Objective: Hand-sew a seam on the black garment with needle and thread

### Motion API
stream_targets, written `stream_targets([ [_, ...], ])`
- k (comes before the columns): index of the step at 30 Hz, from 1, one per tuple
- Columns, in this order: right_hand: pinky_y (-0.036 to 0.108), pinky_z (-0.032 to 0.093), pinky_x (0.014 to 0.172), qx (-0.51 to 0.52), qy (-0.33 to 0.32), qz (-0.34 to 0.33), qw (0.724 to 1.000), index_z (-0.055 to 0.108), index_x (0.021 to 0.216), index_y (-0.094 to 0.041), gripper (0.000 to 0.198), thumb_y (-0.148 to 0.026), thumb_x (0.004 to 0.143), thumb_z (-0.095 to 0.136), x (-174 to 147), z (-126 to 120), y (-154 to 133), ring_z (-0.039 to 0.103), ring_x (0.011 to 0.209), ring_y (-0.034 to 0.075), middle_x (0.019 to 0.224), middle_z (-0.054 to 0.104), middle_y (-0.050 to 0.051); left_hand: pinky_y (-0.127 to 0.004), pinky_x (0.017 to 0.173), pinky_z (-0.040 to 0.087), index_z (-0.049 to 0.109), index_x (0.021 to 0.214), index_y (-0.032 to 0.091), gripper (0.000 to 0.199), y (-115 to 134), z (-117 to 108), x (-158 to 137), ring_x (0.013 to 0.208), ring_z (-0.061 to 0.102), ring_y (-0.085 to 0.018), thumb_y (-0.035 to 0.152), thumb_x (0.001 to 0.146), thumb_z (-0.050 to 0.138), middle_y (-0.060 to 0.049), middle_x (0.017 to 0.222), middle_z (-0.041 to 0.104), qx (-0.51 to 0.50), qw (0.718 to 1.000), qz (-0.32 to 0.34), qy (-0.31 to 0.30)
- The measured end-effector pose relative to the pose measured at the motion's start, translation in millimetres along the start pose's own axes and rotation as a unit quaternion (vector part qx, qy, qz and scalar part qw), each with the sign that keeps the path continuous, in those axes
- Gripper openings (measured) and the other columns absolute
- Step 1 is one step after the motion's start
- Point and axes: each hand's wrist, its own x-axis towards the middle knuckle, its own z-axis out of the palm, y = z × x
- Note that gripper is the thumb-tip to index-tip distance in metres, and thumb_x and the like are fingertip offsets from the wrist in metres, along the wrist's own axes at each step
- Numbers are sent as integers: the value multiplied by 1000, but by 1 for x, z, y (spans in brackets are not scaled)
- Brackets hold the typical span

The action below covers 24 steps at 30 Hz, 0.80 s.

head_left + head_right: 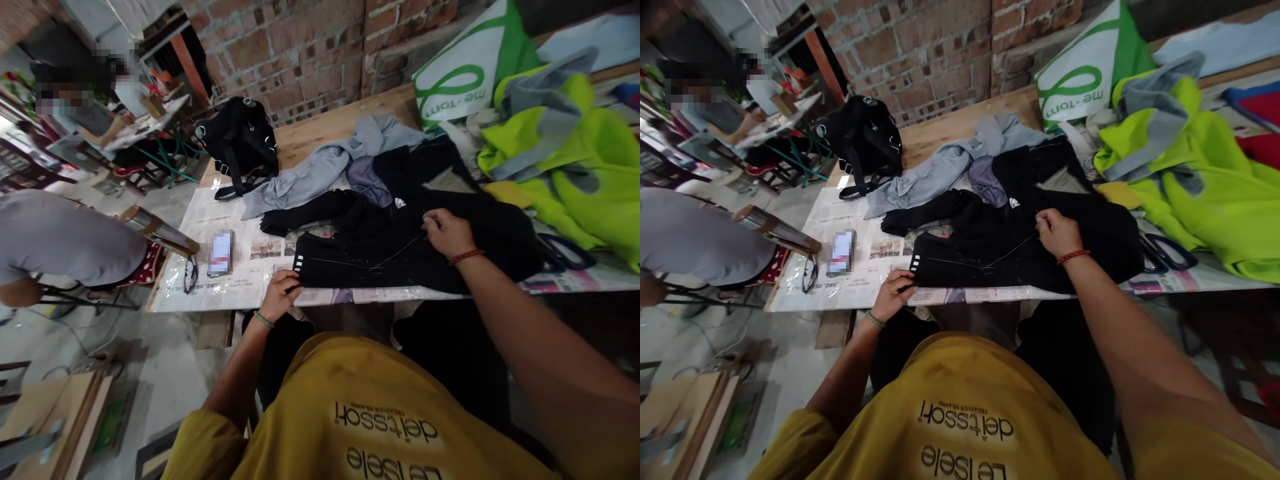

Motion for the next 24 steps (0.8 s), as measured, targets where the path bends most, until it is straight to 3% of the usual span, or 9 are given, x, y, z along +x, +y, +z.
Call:
stream_targets([
  [4, 31, 47, 67, -3, 3, -2, 1000, 61, 88, -20, 18, -26, 79, 47, 1, 1, 1, 63, 68, 20, 73, 68, 6, -34, 85, 48, 66, 82, 18, 11, -6, -13, -1, 92, 58, -17, 15, 77, 56, -6, 94, 63, -20, 999, -32, -2],
  [7, 31, 47, 67, -4, 5, 0, 1000, 61, 88, -20, 17, -26, 78, 48, 1, 2, 2, 63, 68, 20, 74, 68, 6, -29, 74, 52, 64, 91, 19, 18, -13, -15, -2, 81, 60, -13, 16, 81, 50, -4, 90, 63, -60, 993, -95, 26],
  [12, 31, 47, 66, -11, 10, -3, 1000, 61, 87, -20, 17, -26, 78, 48, 2, 3, 3, 63, 68, 20, 74, 68, 6, -25, 67, 51, 61, 98, 18, 20, -12, -12, -2, 69, 58, -10, 20, 80, 52, -3, 88, 61, -43, 972, -168, 155],
  [15, 31, 47, 66, -10, 8, -8, 1000, 61, 88, -20, 18, -26, 78, 48, 2, 3, 4, 63, 69, 20, 73, 68, 6, -25, 70, 48, 63, 88, 17, 13, 4, -14, -8, 72, 56, -11, 24, 81, 54, -3, 83, 60, 18, 957, -145, 249],
  [16, 32, 47, 67, -10, 6, -8, 1000, 61, 88, -20, 18, -27, 78, 47, 2, 3, 4, 63, 69, 20, 74, 68, 6, -25, 70, 48, 63, 85, 17, 13, 10, -15, -11, 73, 56, -11, 25, 83, 53, -2, 81, 60, 24, 959, -125, 253],
  [17, 32, 47, 67, -12, 3, -7, 1000, 61, 88, -21, 18, -27, 78, 47, 2, 3, 4, 63, 68, 20, 74, 68, 6, -25, 70, 47, 63, 83, 17, 14, 15, -15, -15, 71, 56, -11, 25, 84, 52, -2, 78, 60, 23, 967, -99, 233],
  [21, 32, 47, 67, -14, -1, 0, 1000, 61, 87, -22, 18, -28, 79, 46, 2, 3, 4, 63, 68, 21, 73, 68, 5, -31, 79, 47, 66, 84, 19, 12, 25, -6, -26, 76, 59, -14, 24, 83, 54, -3, 78, 65, 65, 996, 31, 58],
  [24, 33, 47, 66, -13, -1, -1, 1000, 61, 86, -23, 18, -29, 79, 46, 2, 3, 3, 63, 69, 21, 73, 68, 5, -38, 84, 44, 66, 93, 20, 16, 19, 3, -24, 92, 57, -21, 25, 80, 58, -7, 95, 66, 166, 985, 28, 35],
])
